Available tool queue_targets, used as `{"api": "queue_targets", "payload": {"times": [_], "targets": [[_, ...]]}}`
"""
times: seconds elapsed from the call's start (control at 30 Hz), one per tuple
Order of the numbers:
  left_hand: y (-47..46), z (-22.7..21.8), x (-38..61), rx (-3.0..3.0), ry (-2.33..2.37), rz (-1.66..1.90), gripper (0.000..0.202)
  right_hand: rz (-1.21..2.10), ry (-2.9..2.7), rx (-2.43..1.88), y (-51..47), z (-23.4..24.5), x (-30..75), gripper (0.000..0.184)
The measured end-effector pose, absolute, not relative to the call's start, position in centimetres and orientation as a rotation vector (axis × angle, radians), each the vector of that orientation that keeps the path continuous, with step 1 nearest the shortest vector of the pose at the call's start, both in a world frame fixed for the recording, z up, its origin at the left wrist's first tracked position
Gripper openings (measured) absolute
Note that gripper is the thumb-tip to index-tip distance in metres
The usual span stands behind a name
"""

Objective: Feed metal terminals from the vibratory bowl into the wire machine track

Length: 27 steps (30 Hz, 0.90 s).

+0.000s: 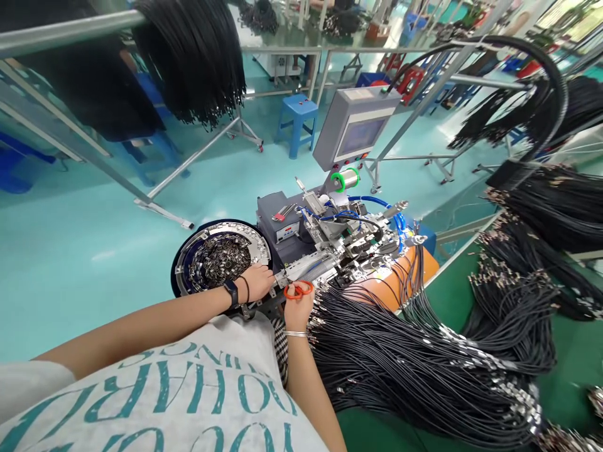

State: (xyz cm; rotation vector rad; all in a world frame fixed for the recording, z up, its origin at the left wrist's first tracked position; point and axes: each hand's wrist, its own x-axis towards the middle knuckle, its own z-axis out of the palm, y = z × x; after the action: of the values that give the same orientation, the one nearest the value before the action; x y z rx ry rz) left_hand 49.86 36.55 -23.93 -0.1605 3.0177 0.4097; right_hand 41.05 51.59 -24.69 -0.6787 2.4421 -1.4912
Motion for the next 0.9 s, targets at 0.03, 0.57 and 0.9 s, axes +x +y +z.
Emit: {"api": "queue_targets", "payload": {"times": [0.03,0.57,0.9], "targets": [[36.5,-24.0,49.9,-0.155,3.031,0.395,0.017,-1.549,2.411,-0.594,51.6,-25.0,40.7,0.012],[36.2,-25.3,49.6,-0.103,3.115,0.223,0.017,-1.830,2.097,-0.173,50.9,-27.9,38.0,0.012],[36.1,-25.2,49.6,-0.101,3.082,0.224,0.020,-1.861,2.131,-0.207,51.0,-26.7,37.7,0.015]]}}
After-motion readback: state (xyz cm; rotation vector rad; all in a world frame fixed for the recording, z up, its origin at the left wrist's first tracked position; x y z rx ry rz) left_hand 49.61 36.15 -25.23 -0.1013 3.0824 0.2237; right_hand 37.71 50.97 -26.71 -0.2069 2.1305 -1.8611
